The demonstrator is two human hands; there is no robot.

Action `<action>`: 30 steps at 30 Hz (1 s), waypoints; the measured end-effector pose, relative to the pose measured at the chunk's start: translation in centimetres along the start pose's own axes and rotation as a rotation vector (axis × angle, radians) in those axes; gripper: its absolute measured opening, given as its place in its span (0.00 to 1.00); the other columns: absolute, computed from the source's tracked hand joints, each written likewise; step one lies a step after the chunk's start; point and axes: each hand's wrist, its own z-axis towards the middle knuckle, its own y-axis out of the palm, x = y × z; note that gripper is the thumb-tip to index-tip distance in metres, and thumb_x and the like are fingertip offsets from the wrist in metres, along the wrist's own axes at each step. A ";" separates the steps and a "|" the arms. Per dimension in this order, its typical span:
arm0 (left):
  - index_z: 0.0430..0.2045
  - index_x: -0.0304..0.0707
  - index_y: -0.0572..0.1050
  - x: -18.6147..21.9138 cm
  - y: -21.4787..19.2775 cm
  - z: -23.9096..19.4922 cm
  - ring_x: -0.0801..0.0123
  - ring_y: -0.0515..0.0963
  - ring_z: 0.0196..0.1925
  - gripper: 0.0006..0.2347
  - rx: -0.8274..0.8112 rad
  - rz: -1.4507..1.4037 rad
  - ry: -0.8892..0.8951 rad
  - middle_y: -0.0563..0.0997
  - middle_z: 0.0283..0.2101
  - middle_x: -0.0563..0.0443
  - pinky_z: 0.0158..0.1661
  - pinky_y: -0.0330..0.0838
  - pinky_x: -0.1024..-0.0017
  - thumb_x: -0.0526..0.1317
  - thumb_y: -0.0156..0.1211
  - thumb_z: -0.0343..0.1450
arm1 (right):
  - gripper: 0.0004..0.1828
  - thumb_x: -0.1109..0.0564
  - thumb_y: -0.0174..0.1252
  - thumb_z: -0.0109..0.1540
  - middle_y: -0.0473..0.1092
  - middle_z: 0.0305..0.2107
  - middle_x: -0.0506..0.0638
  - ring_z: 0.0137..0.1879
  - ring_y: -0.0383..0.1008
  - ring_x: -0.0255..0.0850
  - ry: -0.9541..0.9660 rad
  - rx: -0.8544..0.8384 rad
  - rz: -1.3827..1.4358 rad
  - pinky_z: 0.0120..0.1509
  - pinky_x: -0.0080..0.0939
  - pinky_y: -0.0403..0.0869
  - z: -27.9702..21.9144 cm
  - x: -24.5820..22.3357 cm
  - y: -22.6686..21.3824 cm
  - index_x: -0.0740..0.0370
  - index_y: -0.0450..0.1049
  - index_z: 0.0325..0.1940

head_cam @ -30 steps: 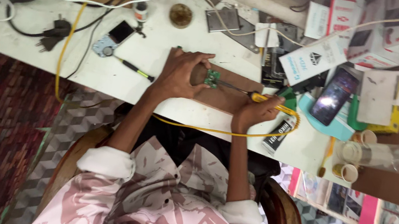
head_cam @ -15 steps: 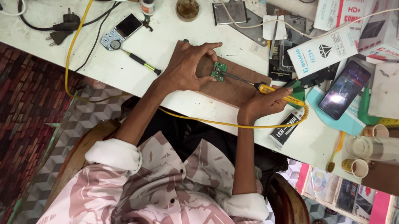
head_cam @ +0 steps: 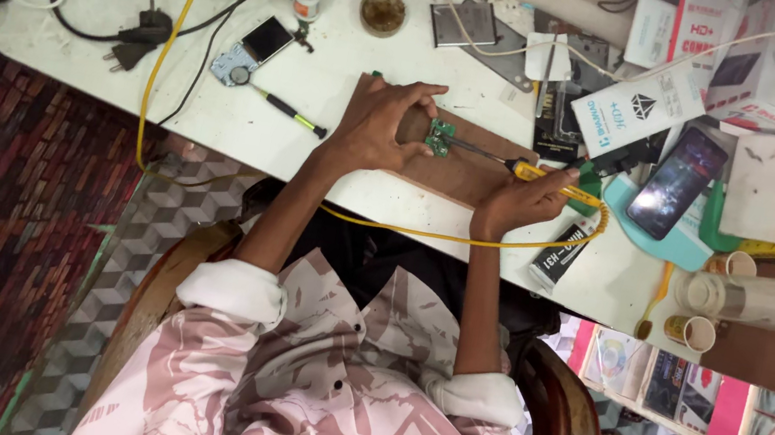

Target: The person uses a soldering iron to apply heat to a small green circuit board placed on a wooden board. They hold the board steady with one hand while manipulating the soldering iron with the other, occasionally adjusting the board's position.

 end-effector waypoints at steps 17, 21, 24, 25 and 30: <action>0.58 0.48 0.69 -0.1 0.2 0.0 0.70 0.79 0.53 0.33 -0.003 -0.086 -0.022 0.80 0.45 0.62 0.54 0.60 0.58 0.44 0.79 0.58 | 0.23 0.51 0.41 0.76 0.64 0.21 0.49 0.26 0.63 0.35 -0.389 -0.272 -0.348 0.31 0.39 0.64 0.2 -3.9 1.3 0.67 0.65 0.31; 0.56 0.49 0.70 0.2 -0.2 -0.2 0.67 0.79 0.51 0.32 0.004 -0.004 -0.048 0.81 0.44 0.62 0.54 0.58 0.55 0.46 0.80 0.57 | 0.21 0.56 0.46 0.76 0.64 0.22 0.54 0.26 0.64 0.42 -0.554 -0.533 -0.453 0.33 0.44 0.63 0.5 -6.0 2.9 0.69 0.64 0.31; 0.55 0.49 0.70 0.6 -0.4 0.0 0.65 0.78 0.50 0.33 0.000 0.032 -0.067 0.82 0.43 0.61 0.54 0.56 0.53 0.46 0.81 0.56 | 0.18 0.57 0.48 0.75 0.67 0.25 0.56 0.29 0.67 0.47 -0.628 -0.703 -0.495 0.35 0.47 0.65 0.3 -7.9 4.0 0.69 0.66 0.34; 0.55 0.49 0.71 0.7 -0.4 0.1 0.66 0.78 0.50 0.33 0.000 0.037 -0.064 0.82 0.43 0.61 0.54 0.56 0.52 0.46 0.81 0.56 | 0.17 0.56 0.48 0.75 0.68 0.26 0.57 0.30 0.69 0.48 -0.660 -0.750 -0.521 0.37 0.48 0.65 0.2 -8.5 4.3 0.70 0.67 0.35; 0.56 0.50 0.71 0.6 -0.6 0.1 0.67 0.79 0.49 0.33 -0.002 0.008 -0.058 0.83 0.43 0.62 0.53 0.59 0.55 0.46 0.80 0.56 | 0.13 0.57 0.47 0.75 0.69 0.28 0.58 0.36 0.70 0.52 -0.605 -0.888 -0.591 0.44 0.52 0.68 -0.3 -11.2 5.4 0.69 0.68 0.40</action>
